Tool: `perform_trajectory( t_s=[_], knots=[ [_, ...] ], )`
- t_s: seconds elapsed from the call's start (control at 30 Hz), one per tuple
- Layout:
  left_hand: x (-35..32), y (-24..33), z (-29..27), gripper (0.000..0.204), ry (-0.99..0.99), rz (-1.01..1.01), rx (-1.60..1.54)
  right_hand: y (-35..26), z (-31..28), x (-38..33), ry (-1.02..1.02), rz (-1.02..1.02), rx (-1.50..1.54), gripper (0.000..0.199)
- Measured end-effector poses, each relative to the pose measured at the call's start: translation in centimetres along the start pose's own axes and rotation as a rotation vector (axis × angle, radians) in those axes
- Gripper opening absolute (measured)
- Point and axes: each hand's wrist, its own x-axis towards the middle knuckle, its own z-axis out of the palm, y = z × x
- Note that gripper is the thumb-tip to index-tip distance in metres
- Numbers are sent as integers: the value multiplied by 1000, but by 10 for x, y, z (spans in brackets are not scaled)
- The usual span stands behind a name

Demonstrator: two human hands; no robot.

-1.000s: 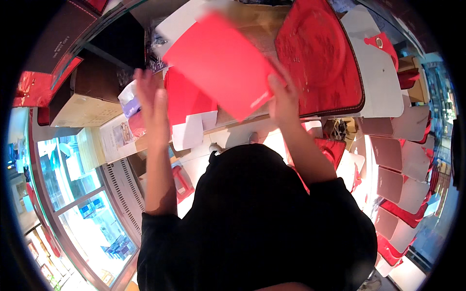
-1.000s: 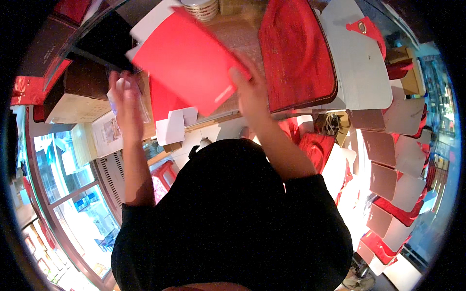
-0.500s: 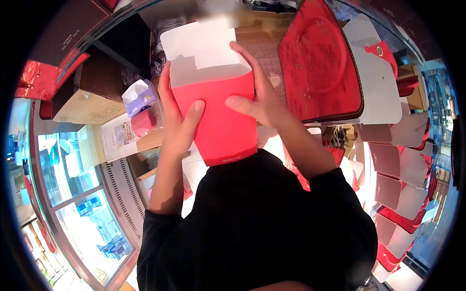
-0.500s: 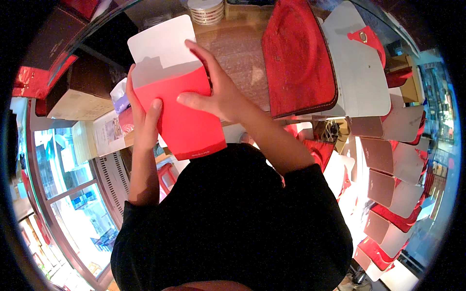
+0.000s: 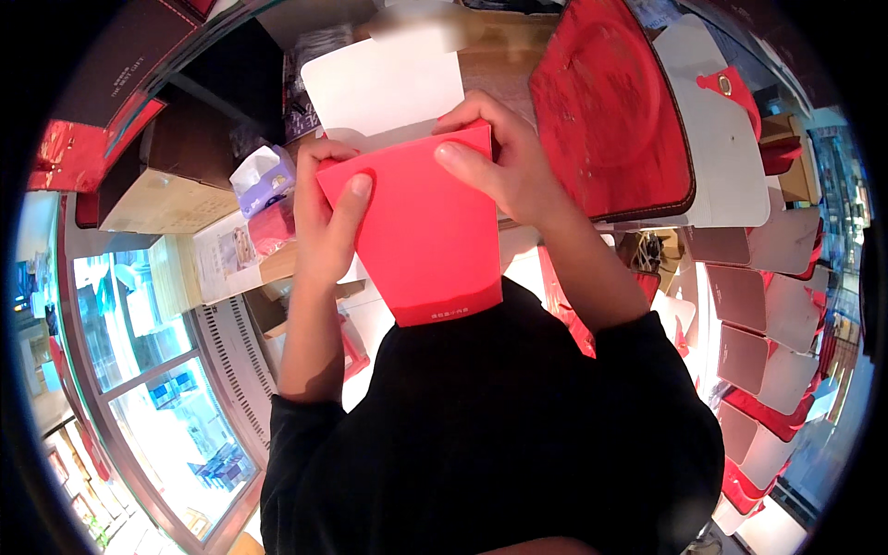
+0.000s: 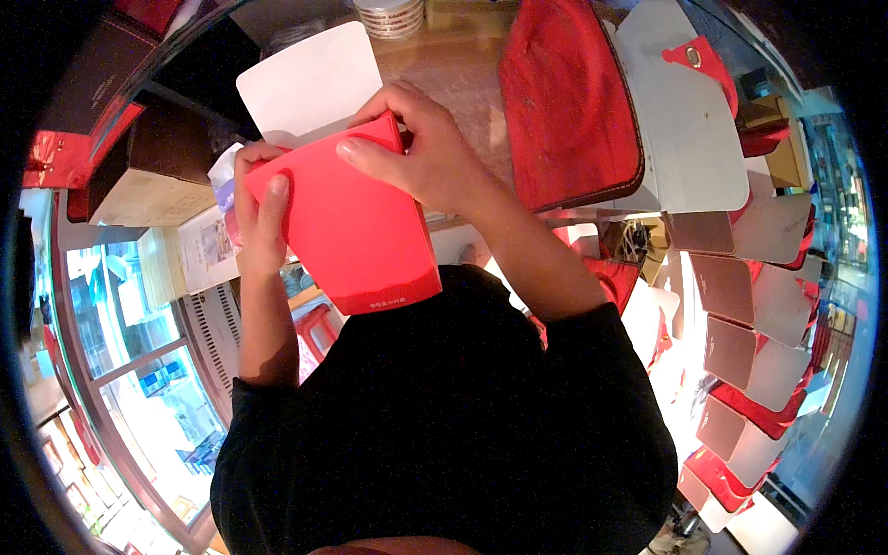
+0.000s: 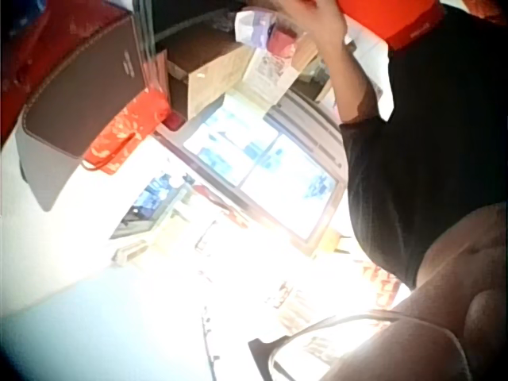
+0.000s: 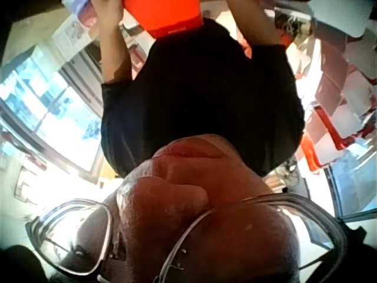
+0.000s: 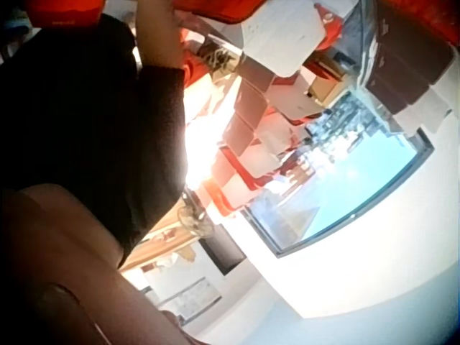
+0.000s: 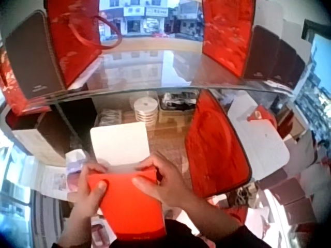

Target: The person assembles flat-packed red cardboard boxes by hand. They fold the flaps and tuck them into slots to form the box structure, then place the completed boxes into a larger container. The process is repeated for multiple boxes.

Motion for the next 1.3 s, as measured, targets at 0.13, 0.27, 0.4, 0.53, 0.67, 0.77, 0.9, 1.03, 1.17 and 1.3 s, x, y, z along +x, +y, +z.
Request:
perform_trajectory(
  t_s=[0.13,0.27,0.4,0.53,0.67,0.77,0.9,1.03,1.17,1.3],
  knots=[
    [3,7,10,34,40,-82,-9,1,2,-3,-11,33,56,22],
    [2,8,13,33,22,-92,3,-1,-4,-4,-75,20,-31,19],
    [1,15,16,31,27,-78,-21,0,-2,-8,-39,102,27,17],
    [-1,5,7,30,-13,18,43,-1,-3,-9,17,-38,-51,20],
    [2,1,5,29,38,210,131,-1,0,-6,102,-187,-40,18],
    [3,6,11,29,96,272,12,1,3,-8,169,-223,34,17],
    [3,26,33,30,294,223,-301,-10,16,-10,262,-140,473,18],
    [6,20,17,35,136,283,-132,-8,8,-11,141,-161,441,24],
    [7,5,15,41,77,349,-134,10,1,-11,36,-232,294,27],
    [13,-2,14,46,-3,361,-124,5,-1,-12,76,-173,288,27]
  ],
)
